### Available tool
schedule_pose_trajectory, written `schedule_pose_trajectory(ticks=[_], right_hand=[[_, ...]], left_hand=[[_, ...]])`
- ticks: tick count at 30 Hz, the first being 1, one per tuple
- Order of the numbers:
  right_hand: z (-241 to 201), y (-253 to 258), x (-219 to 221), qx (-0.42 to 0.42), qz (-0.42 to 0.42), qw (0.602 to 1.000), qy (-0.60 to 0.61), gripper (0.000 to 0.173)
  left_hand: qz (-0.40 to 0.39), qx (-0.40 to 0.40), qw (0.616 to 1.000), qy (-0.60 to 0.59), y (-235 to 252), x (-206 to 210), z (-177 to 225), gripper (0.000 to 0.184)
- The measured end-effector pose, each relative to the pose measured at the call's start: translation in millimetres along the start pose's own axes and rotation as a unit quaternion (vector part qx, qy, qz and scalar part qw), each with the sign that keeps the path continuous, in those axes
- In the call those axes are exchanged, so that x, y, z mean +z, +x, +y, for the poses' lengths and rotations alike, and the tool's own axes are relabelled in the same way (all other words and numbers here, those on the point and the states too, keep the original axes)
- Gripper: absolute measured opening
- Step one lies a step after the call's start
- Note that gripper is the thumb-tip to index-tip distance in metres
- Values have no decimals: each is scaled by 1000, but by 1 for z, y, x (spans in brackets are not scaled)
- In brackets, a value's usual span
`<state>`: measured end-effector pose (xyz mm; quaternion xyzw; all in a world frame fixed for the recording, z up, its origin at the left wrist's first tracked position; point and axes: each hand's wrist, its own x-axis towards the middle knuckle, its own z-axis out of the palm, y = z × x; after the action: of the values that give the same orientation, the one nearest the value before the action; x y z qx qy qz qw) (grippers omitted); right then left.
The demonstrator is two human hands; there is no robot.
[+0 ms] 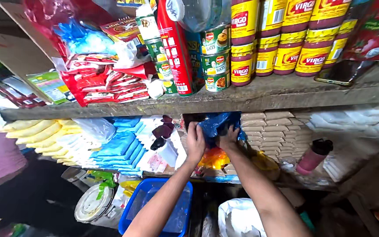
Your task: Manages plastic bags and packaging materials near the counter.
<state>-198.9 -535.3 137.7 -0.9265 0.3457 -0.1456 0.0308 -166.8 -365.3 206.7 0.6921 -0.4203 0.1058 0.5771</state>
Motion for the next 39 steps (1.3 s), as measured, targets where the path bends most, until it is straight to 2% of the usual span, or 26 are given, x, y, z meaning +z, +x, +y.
schedule_pose_trajectory(ticks=[2, 4, 6, 9, 11, 12, 14, 16, 18, 22, 24, 26, 28, 30, 32, 34, 39], right_hand=[[4, 2, 2, 6, -5, 1000, 7, 60], [5, 6, 3, 19, -11, 1000, 8, 58], [7, 11, 3, 25, -17, 999, 15, 52], [4, 31, -2, 58, -76, 995, 15, 58], [4, 36, -9, 57, -107, 992, 34, 62], [3, 34, -16, 54, -122, 990, 54, 63], [5, 25, -37, 25, -145, 985, 87, 56], [9, 17, -49, -11, -150, 984, 100, 46], [11, 3, -55, -35, -122, 988, 85, 43], [10, -49, -65, -58, 23, 993, 102, 38], [-11, -88, -82, -82, 77, 980, 163, 38], [-44, -128, -90, -153, 89, 941, 289, 37], [-85, -163, -90, -207, -11, 890, 407, 45], [-128, -190, -80, -219, -98, 858, 454, 53], [-159, -209, -68, -213, -133, 843, 475, 46], [-175, -219, -52, -178, -144, 843, 487, 33], [-176, -235, -8, -110, -199, 827, 515, 25]], left_hand=[[73, 82, 991, -76, -29, -26, 9, 28], [147, 106, 973, -144, -58, -55, 8, 24], [232, 49, 950, -204, -91, -84, 2, 32], [310, -57, 930, -190, -124, -128, -12, 48], [270, -114, 950, -109, -141, -157, -25, 53], [242, -128, 960, -67, -143, -170, -25, 48], [171, -150, 974, -15, -136, -190, -20, 21], [96, -180, 978, 35, -135, -212, -24, 12], [65, -189, 975, 95, -137, -228, -28, 12], [36, -181, 969, 165, -133, -247, -38, 22], [25, -170, 969, 176, -130, -251, -46, 23], [12, -160, 970, 185, -127, -251, -51, 23], [-5, -147, 968, 202, -126, -250, -53, 23], [-26, -134, 965, 225, -127, -249, -56, 25], [-49, -113, 963, 239, -132, -250, -62, 27], [-74, -85, 966, 232, -140, -257, -72, 30], [-136, -77, 976, 155, -172, -299, -109, 33]])
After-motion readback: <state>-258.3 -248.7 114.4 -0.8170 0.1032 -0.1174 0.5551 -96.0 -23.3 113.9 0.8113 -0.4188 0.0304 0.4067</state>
